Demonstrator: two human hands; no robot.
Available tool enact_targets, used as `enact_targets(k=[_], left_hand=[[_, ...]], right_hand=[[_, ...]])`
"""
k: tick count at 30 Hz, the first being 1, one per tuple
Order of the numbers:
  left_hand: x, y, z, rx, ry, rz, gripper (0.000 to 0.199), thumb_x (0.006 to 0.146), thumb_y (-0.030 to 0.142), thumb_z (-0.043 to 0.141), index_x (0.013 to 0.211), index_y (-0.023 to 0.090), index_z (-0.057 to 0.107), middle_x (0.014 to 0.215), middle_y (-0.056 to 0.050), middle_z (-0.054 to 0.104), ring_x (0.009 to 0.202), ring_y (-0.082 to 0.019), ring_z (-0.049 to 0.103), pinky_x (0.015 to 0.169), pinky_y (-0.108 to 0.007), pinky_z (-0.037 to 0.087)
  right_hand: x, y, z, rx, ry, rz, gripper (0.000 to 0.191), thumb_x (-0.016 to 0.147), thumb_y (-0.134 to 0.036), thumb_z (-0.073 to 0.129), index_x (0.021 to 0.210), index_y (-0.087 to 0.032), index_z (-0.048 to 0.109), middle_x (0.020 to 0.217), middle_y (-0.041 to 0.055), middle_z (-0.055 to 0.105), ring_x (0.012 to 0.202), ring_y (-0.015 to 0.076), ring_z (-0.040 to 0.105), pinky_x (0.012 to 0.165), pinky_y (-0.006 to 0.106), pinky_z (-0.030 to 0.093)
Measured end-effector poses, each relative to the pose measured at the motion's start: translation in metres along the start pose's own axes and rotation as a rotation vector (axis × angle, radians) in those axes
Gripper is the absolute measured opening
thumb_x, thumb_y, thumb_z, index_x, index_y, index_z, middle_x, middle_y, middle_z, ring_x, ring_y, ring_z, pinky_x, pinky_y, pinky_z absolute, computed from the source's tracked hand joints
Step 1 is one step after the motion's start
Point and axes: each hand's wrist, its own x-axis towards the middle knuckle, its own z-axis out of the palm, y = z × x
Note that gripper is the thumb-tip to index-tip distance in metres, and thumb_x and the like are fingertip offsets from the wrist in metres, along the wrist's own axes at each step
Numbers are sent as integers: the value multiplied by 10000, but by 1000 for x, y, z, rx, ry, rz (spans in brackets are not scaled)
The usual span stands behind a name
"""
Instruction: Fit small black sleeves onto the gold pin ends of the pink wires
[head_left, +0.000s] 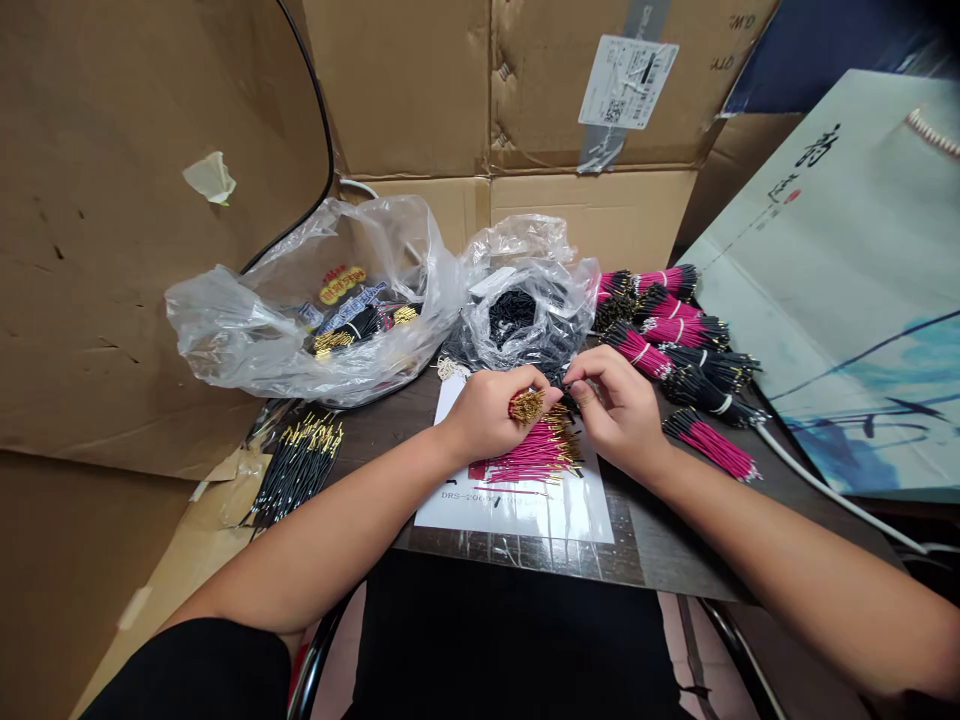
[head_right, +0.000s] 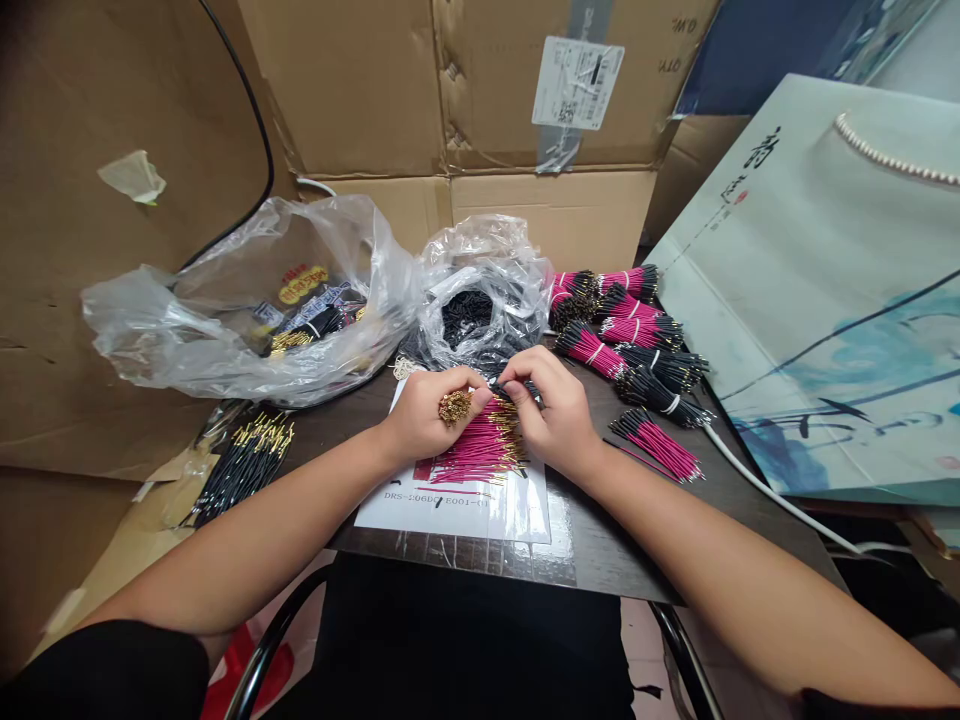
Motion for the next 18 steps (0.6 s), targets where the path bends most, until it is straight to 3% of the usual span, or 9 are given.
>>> enact_targets(k=[6, 18], left_hand=[[-1, -2, 1, 9, -38, 28, 253, 919, 383, 511, 978, 166, 626, 796, -22, 680, 661, -106, 610, 634, -220, 440], [0, -4, 1, 68, -60, 64, 247, 913, 376, 524, 819, 165, 610, 672, 5, 629, 591, -98, 570, 576, -213, 403]], right_hand=[[-1, -2, 1, 13, -9, -5, 120, 867, -100, 532, 924, -200, 565, 869, 48, 572, 831, 170, 556, 736, 346, 469], [-4, 9, 0, -247, -118, -217, 182, 860, -57, 527, 994, -176, 560, 928, 83, 583, 863, 174, 557, 751, 334, 512]])
